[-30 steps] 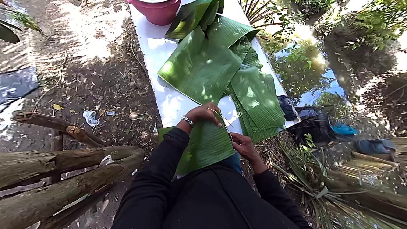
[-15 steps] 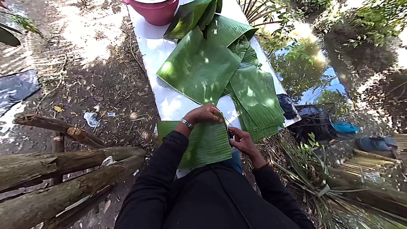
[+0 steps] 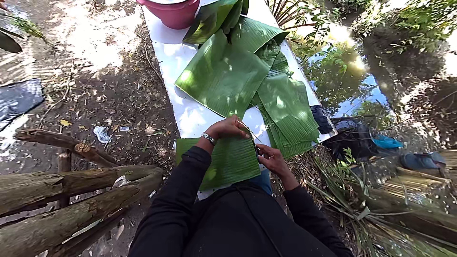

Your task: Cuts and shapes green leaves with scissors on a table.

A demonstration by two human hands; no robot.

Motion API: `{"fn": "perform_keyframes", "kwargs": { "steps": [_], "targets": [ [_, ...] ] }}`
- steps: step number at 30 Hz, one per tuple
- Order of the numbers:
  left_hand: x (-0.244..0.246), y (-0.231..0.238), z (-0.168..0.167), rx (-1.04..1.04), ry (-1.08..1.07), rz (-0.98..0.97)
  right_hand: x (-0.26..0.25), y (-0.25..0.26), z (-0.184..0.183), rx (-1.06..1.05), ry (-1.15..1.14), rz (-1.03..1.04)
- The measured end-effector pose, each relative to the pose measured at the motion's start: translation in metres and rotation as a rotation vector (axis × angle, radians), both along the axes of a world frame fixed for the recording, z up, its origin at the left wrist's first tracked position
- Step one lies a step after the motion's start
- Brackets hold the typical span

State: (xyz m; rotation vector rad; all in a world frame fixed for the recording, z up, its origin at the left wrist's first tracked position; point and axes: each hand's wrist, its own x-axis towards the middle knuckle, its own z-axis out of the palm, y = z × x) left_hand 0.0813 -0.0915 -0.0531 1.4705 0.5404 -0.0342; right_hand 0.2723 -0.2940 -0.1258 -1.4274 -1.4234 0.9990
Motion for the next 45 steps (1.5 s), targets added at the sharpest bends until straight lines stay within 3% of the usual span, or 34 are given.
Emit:
{"fn": "perform_keyframes", "kwargs": {
  "steps": [16,23,29,34,37,40,43,45],
  "targets": [
    [-0.001,-0.001,-0.014,-0.049,-0.043,-0.077,-0.004,0.005,-0.002,-0.012,0.038,0.036],
    [0.000,-0.002,-0.012,0.008,0.054,-0.074,-0.002,0.011,0.005,-0.161,0.116,0.003],
    [-0.012,0.011,-0.004,0.080,0.061,0.024,0.004,0.008,0.014,-0.401,-0.046,-0.045],
    [-0.023,0.019,0.005,0.176,0.101,0.029,0.011,0.009,0.043,-0.594,-0.437,0.093],
    [-0.030,0.021,0.006,0.209,0.112,0.033,0.008,0.010,0.062,-0.530,-0.682,0.006],
    [-0.033,0.022,0.003,0.265,0.116,0.031,0.009,0.013,0.072,-0.465,-0.720,-0.072],
    [-0.033,0.020,0.005,0.327,0.185,-0.007,0.014,0.017,0.084,-0.692,-0.804,0.098],
    [-0.032,0.020,0.005,0.335,0.196,-0.020,0.019,0.014,0.078,-0.688,-0.770,0.127]
  ]
}}
